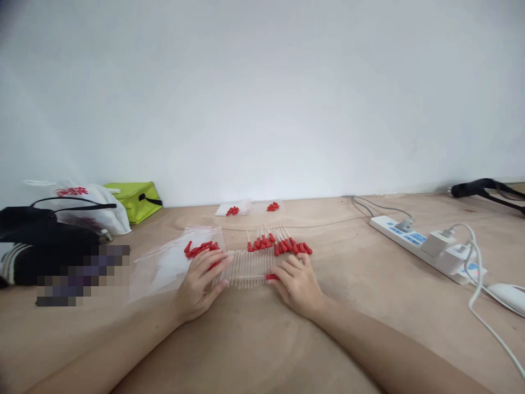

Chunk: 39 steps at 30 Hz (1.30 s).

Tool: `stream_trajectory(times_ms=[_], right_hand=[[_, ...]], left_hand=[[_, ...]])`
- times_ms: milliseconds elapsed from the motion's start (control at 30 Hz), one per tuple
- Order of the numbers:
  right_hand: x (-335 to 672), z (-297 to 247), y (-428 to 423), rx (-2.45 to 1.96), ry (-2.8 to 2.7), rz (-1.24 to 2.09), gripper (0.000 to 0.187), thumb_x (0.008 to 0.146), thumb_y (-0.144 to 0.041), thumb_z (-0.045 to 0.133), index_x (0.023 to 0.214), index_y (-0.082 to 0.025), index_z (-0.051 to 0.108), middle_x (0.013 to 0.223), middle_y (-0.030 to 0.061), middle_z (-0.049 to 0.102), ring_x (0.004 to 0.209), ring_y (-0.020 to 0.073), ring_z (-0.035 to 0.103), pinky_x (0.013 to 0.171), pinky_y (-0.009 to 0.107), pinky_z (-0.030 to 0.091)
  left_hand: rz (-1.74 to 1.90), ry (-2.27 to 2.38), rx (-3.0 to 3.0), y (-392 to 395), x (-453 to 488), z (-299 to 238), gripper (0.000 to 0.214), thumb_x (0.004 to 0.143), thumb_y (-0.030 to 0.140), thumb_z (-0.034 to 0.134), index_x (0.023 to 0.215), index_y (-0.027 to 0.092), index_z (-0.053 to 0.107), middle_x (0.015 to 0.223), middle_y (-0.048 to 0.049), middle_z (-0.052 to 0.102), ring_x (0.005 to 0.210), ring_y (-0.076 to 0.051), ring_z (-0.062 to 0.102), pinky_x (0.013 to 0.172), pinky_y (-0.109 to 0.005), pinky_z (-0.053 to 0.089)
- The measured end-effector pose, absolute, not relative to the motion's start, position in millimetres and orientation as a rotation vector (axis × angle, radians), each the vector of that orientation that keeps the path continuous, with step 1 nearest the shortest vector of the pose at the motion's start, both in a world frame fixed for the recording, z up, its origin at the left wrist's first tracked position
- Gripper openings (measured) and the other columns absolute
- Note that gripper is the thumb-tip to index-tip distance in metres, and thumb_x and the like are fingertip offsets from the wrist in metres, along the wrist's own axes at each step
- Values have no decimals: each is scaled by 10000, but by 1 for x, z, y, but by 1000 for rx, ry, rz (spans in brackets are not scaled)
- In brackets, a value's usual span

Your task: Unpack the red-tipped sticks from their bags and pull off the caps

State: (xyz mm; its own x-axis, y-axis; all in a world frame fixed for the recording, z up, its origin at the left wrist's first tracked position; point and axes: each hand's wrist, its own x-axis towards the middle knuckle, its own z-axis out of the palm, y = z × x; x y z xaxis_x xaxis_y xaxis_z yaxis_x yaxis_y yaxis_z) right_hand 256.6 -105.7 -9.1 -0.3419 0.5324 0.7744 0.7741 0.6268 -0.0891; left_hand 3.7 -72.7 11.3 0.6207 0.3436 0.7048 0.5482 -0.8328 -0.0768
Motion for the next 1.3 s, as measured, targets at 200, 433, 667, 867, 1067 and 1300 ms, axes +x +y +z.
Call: stream_trajectory(times_ms=[200,433,667,867,1067,1300], right_hand=[[235,-11,-110,-889,-2052,-400,139,820,-257,509,869,-213,632,690,0,632,658,127,427,699,319,235],[229,-8,-110,-831,-2098,-425,162,815,-265,508,754,-190,637,554,-13,563,626,117,402,700,327,217],[234,-4,-113,-818,-2159,-406,231,832,-281,473,684,-194,628,523,-20,529,625,116,398,731,342,214],[240,-5,-117,-834,-2188,-350,214,824,-262,462,698,-210,628,529,-19,532,627,121,422,733,355,246],[271,-7,-107,-994,-1893,-96,214,846,-246,416,897,-196,617,769,48,600,715,148,516,659,303,386],[305,-3,-75,-1284,-1499,6,320,802,-347,439,1017,-157,579,825,72,554,705,152,531,637,296,443]], left_hand=[[-1037,-637,-2597,-88,30,8,153,800,247,532,934,219,601,743,7,644,714,-145,525,793,-366,325],[-984,-674,-2614,-89,34,5,171,829,179,454,738,190,598,574,23,594,559,-108,465,698,-329,281],[-965,-664,-2589,-93,32,7,196,834,177,443,703,183,588,539,31,569,529,-95,461,707,-328,281],[-930,-668,-2616,-96,29,9,194,836,167,431,728,195,590,551,31,584,539,-95,485,705,-326,307],[-1144,-927,-2490,-77,2,5,170,846,176,422,841,166,592,695,-20,576,629,-109,520,608,-245,393],[-1190,-976,-2479,-58,9,0,310,852,109,346,1107,120,522,827,-54,458,736,-109,506,671,-216,458]])
